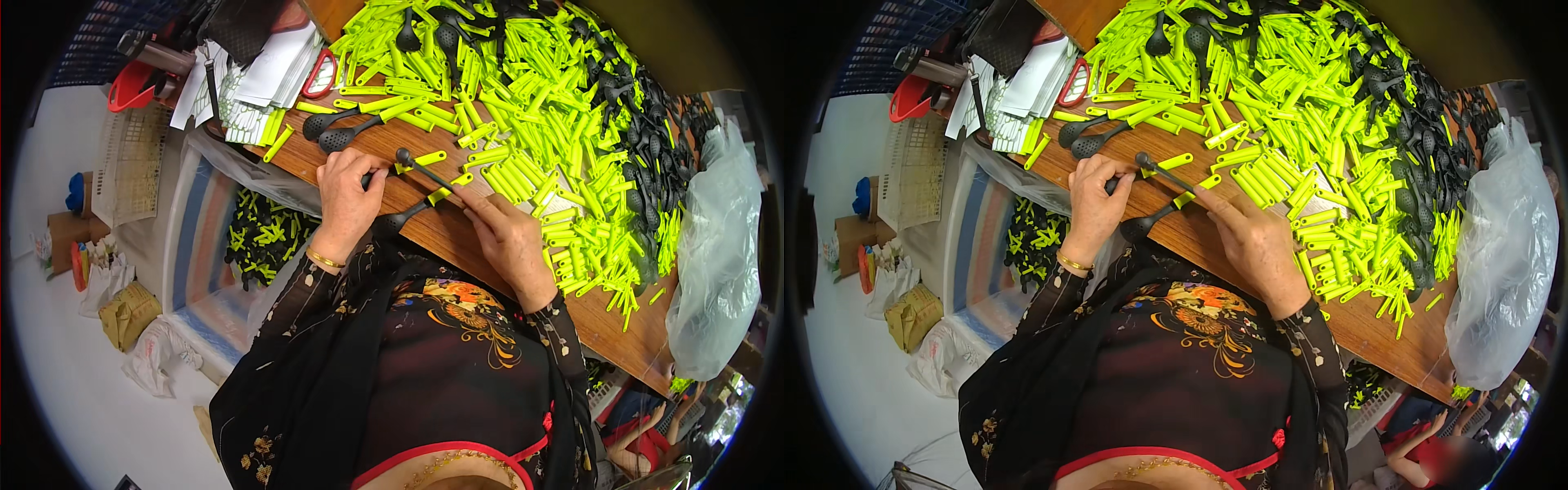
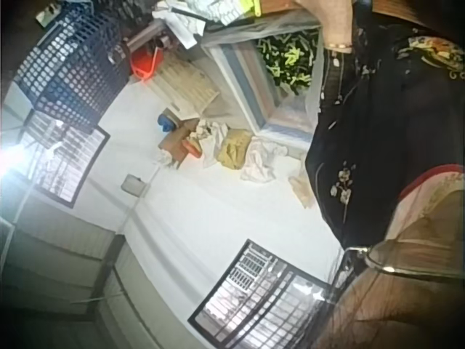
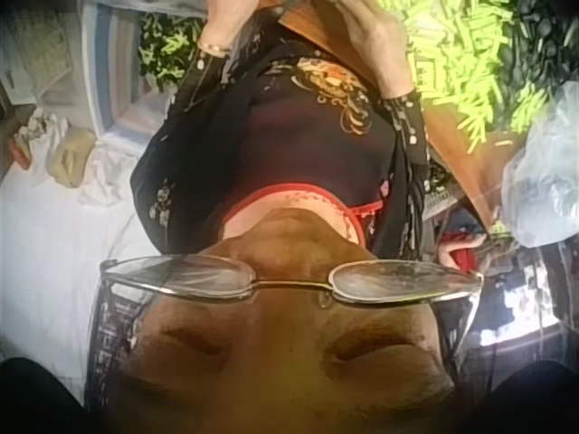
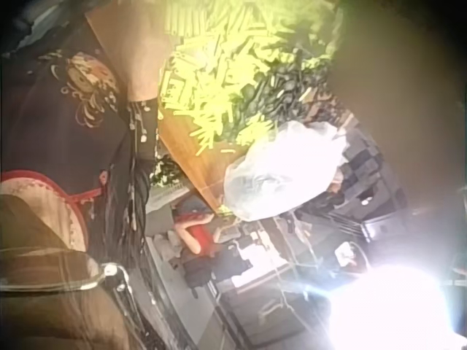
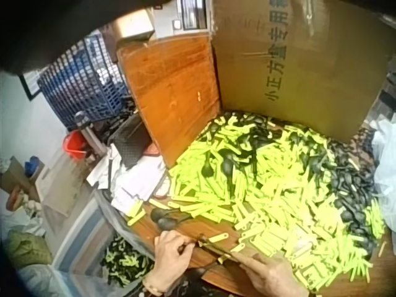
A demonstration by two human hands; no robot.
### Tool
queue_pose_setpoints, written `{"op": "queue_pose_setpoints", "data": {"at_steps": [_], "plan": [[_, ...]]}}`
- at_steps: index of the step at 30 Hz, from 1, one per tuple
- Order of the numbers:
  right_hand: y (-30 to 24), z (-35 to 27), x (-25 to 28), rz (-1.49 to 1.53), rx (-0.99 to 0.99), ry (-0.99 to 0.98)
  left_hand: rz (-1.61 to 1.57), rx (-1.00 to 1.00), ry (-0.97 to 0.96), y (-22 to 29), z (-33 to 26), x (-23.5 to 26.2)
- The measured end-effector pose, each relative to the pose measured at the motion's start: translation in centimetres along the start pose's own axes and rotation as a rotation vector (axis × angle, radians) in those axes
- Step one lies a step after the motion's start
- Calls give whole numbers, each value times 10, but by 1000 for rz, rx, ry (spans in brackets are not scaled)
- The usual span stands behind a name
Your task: Assembling small green and black plastic components on a workbench using a small hammer.
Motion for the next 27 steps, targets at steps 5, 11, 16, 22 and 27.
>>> {"op": "queue_pose_setpoints", "data": {"at_steps": [5, 11, 16, 22, 27], "plan": [[4, -6, -1, 116, -64, 61, -14, -15, 53, 3, -3, -3], [7, 0, -3, -4, -56, 9, -20, -121, 75, 24, -18, 3], [15, -5, -5, 131, -108, 34, 197, -342, -134, 47, -55, -20], [39, -18, 11, 255, -227, 34, 104, -373, -102, 51, -20, -29], [40, -24, 37, 177, -146, 247, 145, -384, -52, 53, -19, -31]]}}
Point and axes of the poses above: each hand's wrist, its own z-axis towards the middle knuckle, its own x-axis out of the back of the hand, y = z × x, the point moved 8 cm from there along z, towards the middle knuckle
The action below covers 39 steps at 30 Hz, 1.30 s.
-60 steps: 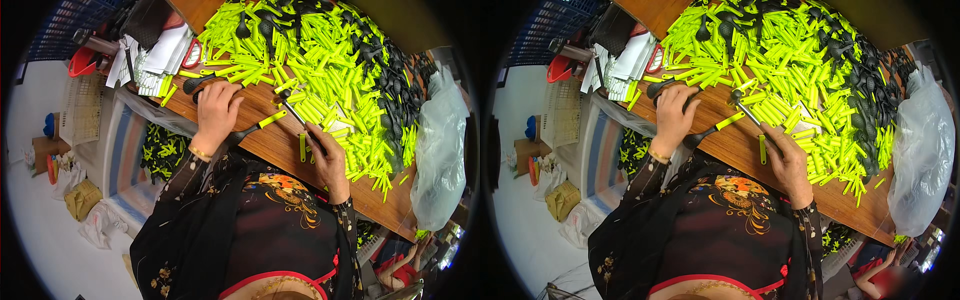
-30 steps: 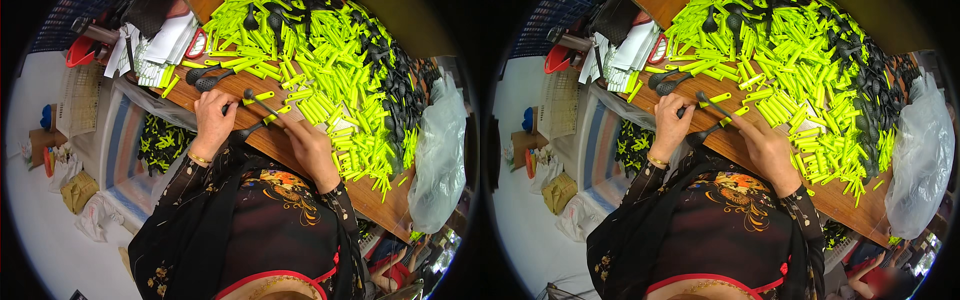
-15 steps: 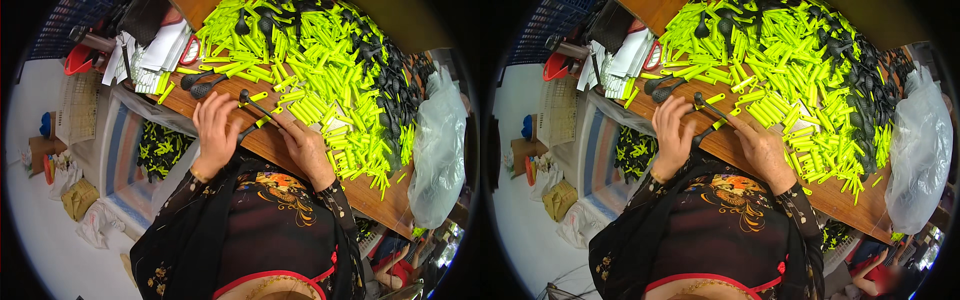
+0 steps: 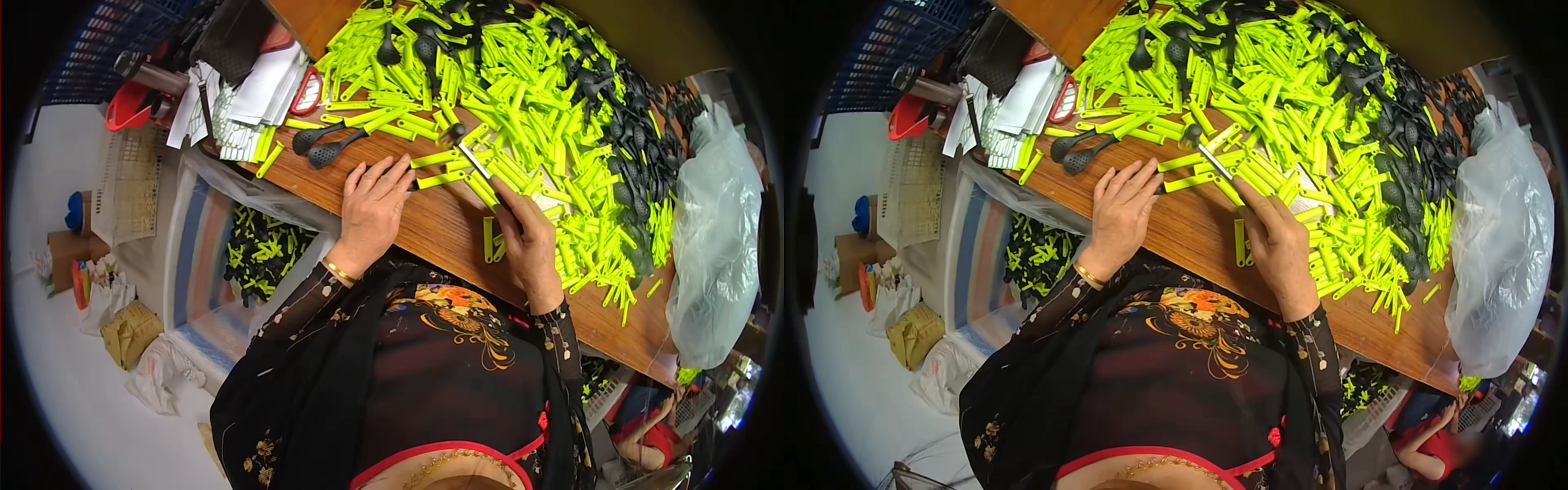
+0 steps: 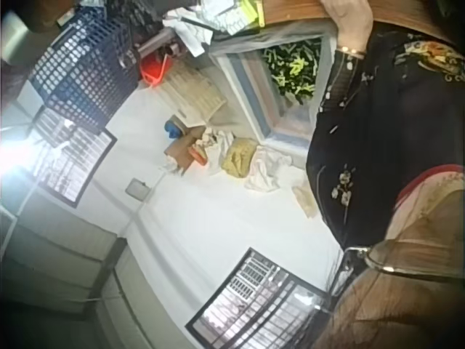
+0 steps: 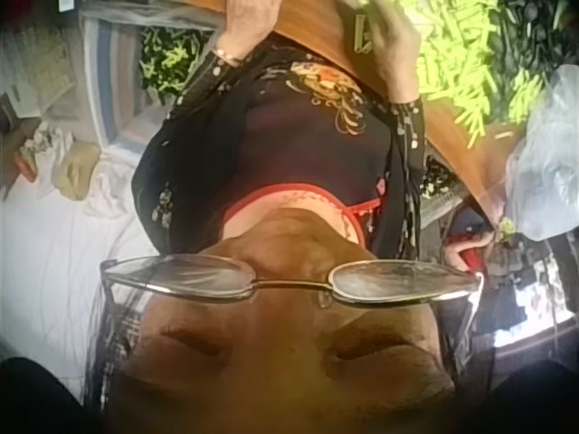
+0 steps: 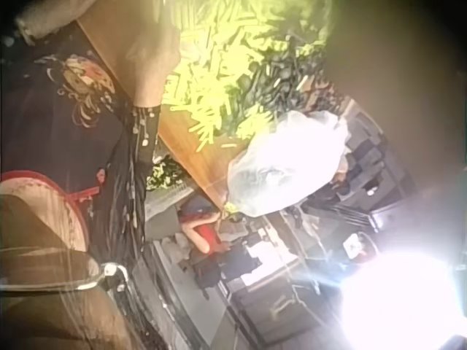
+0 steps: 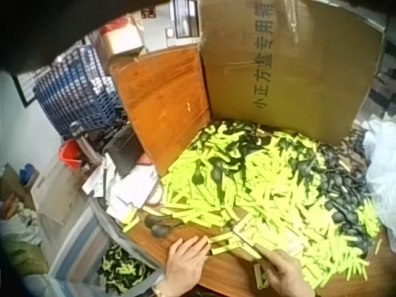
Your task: Assembling small green and black plastic components on a workbench using a small hammer.
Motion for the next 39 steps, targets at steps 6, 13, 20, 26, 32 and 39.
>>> {"op": "queue_pose_setpoints", "data": {"at_steps": [6, 13, 20, 26, 32, 39], "plan": [[2, -9, 2, -301, 19, -39, 35, -14, 3, 0, 0, -1], [6, -6, 4, -207, -19, -3, 32, -13, 8, 1, 1, 0], [13, 0, 6, -101, -67, -41, -11, 20, 30, 2, 2, 5], [4, 0, 1, 67, -77, -32, 5, 103, 281, -37, 23, 43], [-6, 2, -11, 33, -60, -102, 226, 97, 236, -76, 40, 34], [-7, 6, -13, 65, -39, -82, -173, 243, 177, -85, 29, 60]]}}
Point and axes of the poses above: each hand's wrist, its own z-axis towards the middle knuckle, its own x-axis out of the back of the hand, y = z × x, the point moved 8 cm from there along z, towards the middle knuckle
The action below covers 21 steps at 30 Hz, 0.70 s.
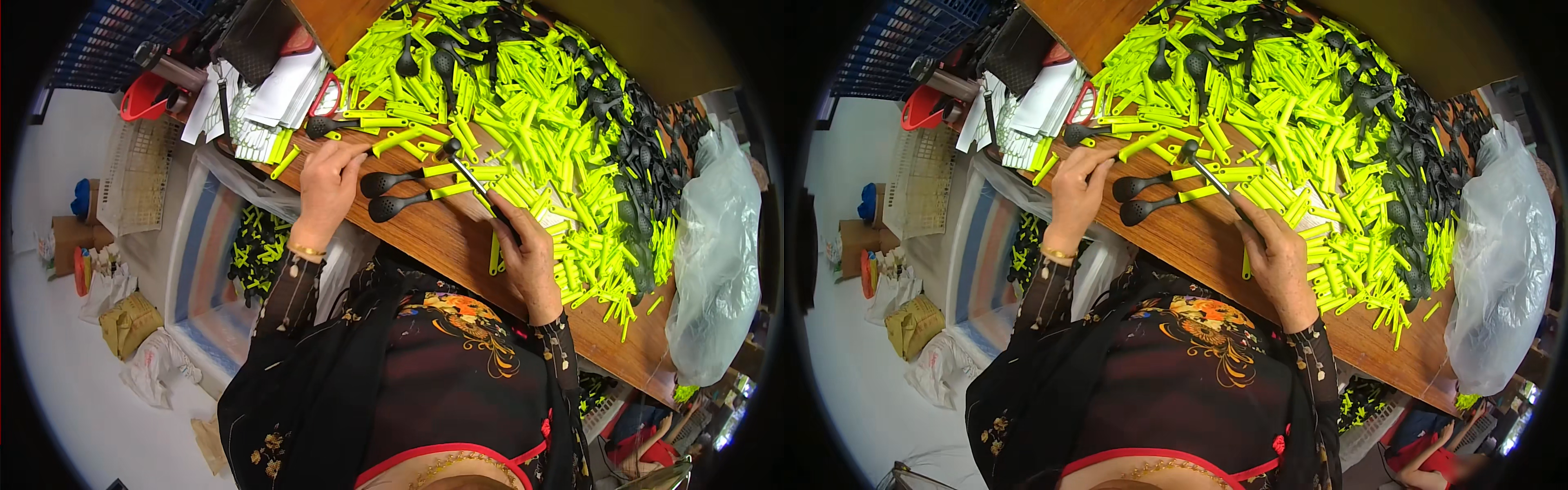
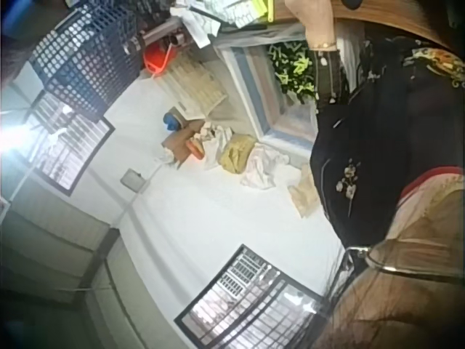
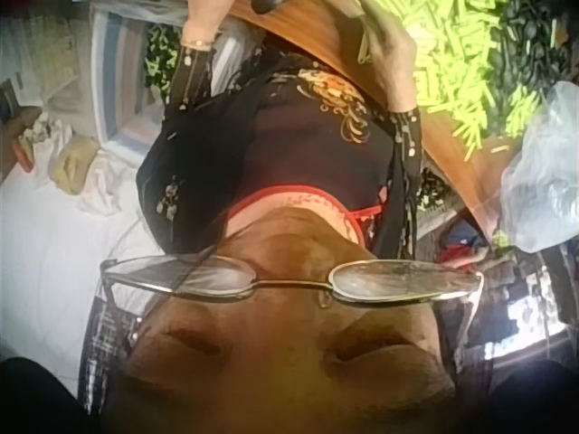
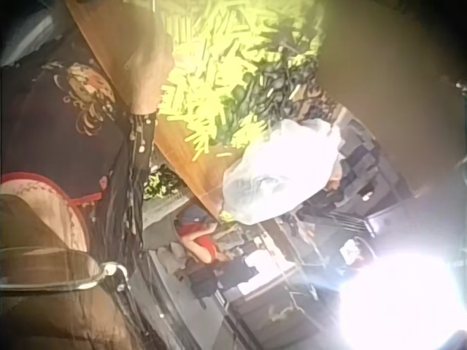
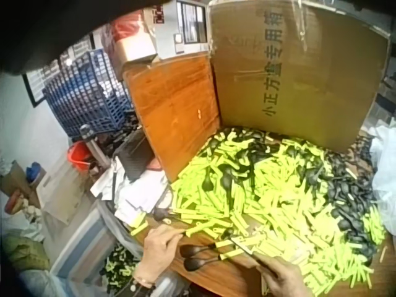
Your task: Assembling small green and black plastic components on a workbench using a small hammer.
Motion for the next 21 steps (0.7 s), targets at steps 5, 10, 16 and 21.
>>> {"op": "queue_pose_setpoints", "data": {"at_steps": [5, 10, 16, 21], "plan": [[-24, 17, -16, -22, 117, -32, 66, 86, -71, -28, -17, -15], [-37, 40, -37, -139, 232, -56, 75, 209, 101, -34, -19, -22], [-42, 53, -67, -264, 209, -140, 114, 229, 181, -38, -22, -23], [-34, 62, -51, 55, 224, 42, 126, 215, 212, -35, -24, -23]]}}
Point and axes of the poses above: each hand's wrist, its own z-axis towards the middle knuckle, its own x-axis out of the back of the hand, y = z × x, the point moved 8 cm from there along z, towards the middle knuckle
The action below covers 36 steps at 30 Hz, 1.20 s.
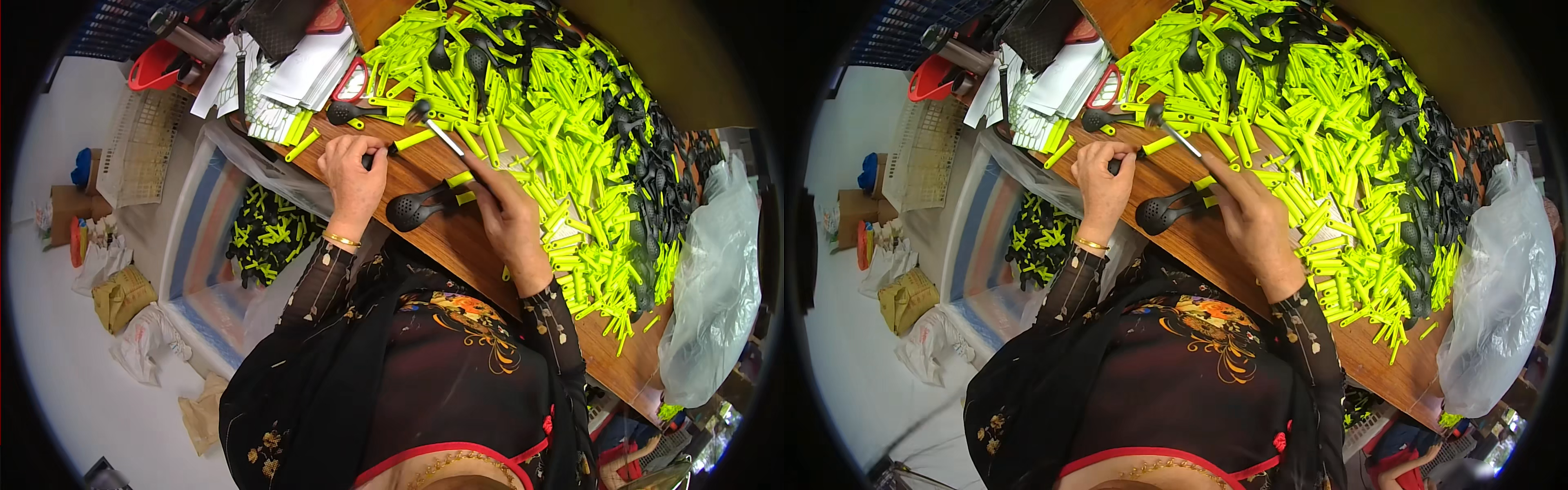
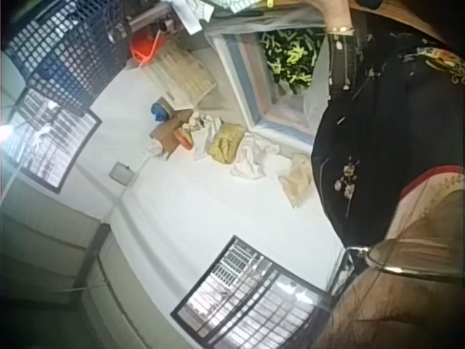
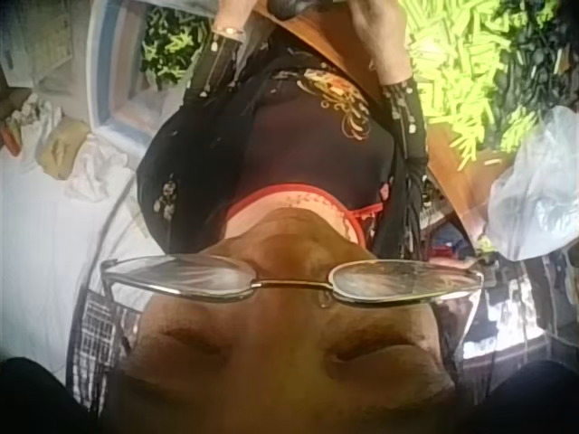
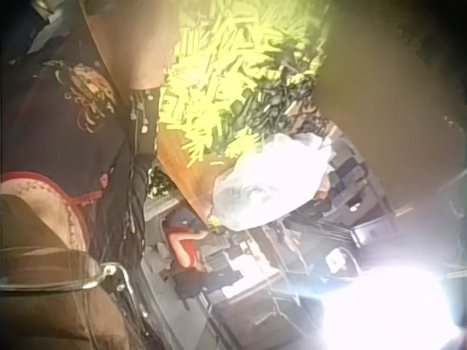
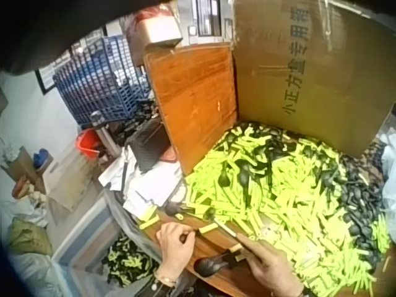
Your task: Assembling small green and black plastic components on a workbench using a small hammer.
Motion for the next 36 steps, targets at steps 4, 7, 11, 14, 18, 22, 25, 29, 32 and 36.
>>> {"op": "queue_pose_setpoints", "data": {"at_steps": [4, 7, 11, 14, 18, 22, 25, 29, 32, 36], "plan": [[2, -9, -23, -244, -95, -253, 14, -4, -15, 0, 1, -1], [0, -1, -18, -216, -82, -244, 36, 9, -39, -2, 0, -2], [0, -2, 0, 128, -50, 47, 34, 7, -19, -1, 1, -4], [7, -9, -23, -176, -70, -203, 23, -8, -19, -2, -1, -3], [10, -2, -21, -313, -187, -373, 5, -11, -7, 3, 0, -1], [27, -14, -4, 29, -186, -164, -15, -17, -36, 6, 0, 2], [26, -16, 13, 68, -209, -123, -57, -95, -56, 21, 2, 8], [30, -27, 21, 136, -271, -122, 117, -331, -105, 45, 0, 4], [26, -28, 23, 139, -233, -103, -11, -267, -151, 36, 7, -5], [25, -30, 25, 158, -238, -97, -157, -173, -288, 36, 10, -3]]}}
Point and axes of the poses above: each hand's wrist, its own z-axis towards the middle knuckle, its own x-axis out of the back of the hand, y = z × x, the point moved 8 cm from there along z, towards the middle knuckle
